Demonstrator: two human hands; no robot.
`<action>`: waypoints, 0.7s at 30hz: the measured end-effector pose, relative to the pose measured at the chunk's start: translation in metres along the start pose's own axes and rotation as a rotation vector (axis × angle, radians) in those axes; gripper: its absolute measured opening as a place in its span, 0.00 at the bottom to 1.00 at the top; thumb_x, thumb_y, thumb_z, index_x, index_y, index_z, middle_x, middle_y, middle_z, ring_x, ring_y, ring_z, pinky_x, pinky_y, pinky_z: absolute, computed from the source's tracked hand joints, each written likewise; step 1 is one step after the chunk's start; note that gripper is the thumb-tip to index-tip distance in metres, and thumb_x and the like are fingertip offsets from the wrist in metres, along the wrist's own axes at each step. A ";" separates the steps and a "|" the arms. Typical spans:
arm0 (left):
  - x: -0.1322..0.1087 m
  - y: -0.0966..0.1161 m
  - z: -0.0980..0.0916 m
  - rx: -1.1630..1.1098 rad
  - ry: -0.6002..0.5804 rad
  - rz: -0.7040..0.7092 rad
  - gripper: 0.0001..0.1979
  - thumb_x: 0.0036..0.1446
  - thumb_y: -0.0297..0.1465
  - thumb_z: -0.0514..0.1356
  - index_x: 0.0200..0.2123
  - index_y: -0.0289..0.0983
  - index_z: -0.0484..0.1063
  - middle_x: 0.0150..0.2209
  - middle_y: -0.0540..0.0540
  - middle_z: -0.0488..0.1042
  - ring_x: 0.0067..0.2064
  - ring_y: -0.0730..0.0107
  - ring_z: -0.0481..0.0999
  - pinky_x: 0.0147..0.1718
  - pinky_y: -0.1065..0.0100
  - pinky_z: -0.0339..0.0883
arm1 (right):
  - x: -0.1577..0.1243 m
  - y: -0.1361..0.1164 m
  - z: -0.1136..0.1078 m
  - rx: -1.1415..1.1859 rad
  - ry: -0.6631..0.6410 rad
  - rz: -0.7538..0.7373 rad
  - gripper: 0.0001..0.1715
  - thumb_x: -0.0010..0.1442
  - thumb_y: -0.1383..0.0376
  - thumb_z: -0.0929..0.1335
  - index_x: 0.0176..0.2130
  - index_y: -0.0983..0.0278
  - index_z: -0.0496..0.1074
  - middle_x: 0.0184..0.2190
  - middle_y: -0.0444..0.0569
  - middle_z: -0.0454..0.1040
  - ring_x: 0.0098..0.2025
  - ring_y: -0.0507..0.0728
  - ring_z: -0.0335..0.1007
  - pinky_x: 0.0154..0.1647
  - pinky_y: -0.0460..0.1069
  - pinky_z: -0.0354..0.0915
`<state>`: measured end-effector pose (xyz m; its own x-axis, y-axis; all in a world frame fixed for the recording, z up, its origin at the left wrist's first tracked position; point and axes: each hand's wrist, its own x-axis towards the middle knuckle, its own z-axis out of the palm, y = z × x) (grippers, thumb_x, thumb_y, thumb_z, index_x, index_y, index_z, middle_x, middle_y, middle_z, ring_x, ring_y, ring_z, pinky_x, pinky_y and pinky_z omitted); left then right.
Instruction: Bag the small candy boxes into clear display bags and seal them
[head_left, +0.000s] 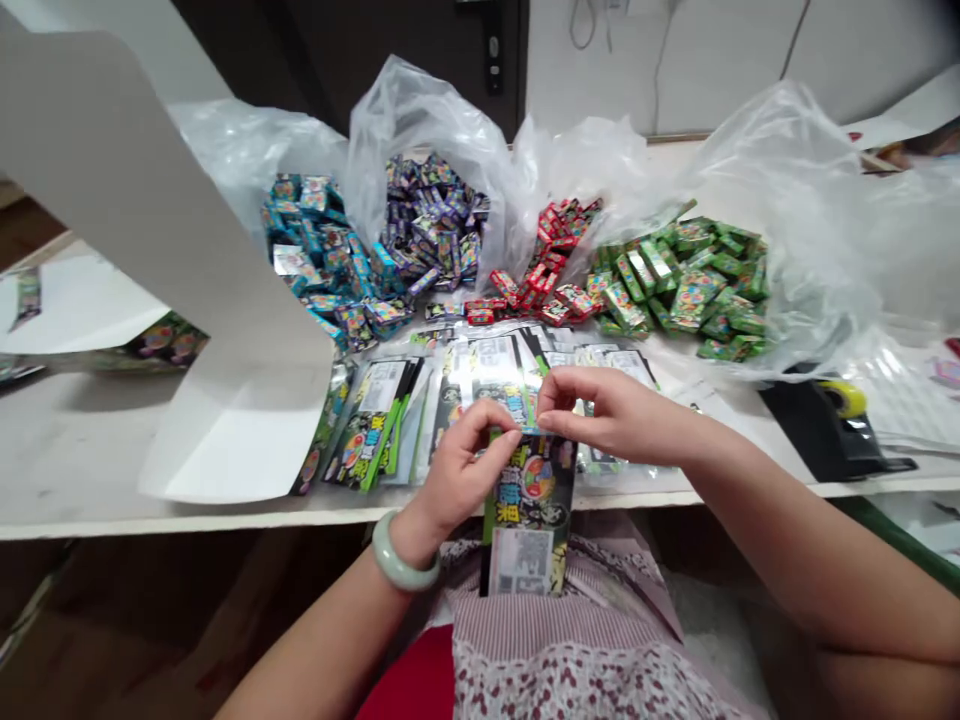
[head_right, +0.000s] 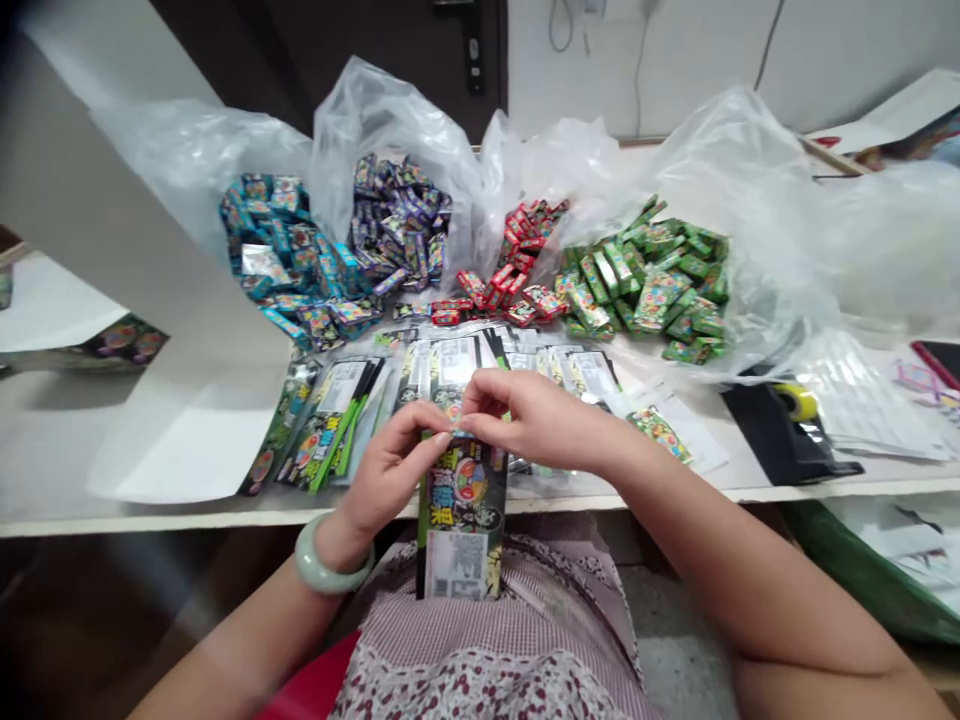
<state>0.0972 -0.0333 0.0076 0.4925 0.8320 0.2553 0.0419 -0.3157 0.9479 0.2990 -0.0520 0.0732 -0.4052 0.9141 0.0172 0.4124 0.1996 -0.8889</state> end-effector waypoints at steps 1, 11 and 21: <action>-0.002 0.000 -0.001 -0.013 0.006 -0.003 0.03 0.60 0.30 0.57 0.33 0.39 0.69 0.32 0.48 0.69 0.35 0.68 0.69 0.35 0.65 0.63 | 0.005 0.002 0.002 -0.003 -0.019 0.010 0.06 0.60 0.64 0.66 0.31 0.62 0.67 0.25 0.42 0.69 0.27 0.51 0.63 0.29 0.46 0.62; -0.003 -0.004 -0.003 -0.059 0.033 -0.013 0.07 0.59 0.35 0.60 0.33 0.39 0.68 0.31 0.49 0.70 0.33 0.69 0.68 0.34 0.65 0.63 | 0.013 0.017 0.014 0.072 0.025 0.109 0.07 0.58 0.62 0.67 0.30 0.61 0.67 0.23 0.42 0.69 0.25 0.51 0.64 0.24 0.46 0.60; -0.003 -0.013 0.005 -0.015 0.085 0.019 0.08 0.55 0.33 0.65 0.33 0.39 0.68 0.31 0.49 0.69 0.36 0.68 0.69 0.37 0.64 0.63 | 0.009 0.018 0.023 0.000 0.087 0.138 0.06 0.58 0.64 0.67 0.29 0.60 0.67 0.23 0.43 0.71 0.22 0.51 0.66 0.20 0.46 0.59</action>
<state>0.0996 -0.0339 -0.0066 0.4177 0.8619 0.2876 0.0201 -0.3252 0.9454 0.2838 -0.0481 0.0469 -0.2727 0.9598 -0.0658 0.4591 0.0697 -0.8856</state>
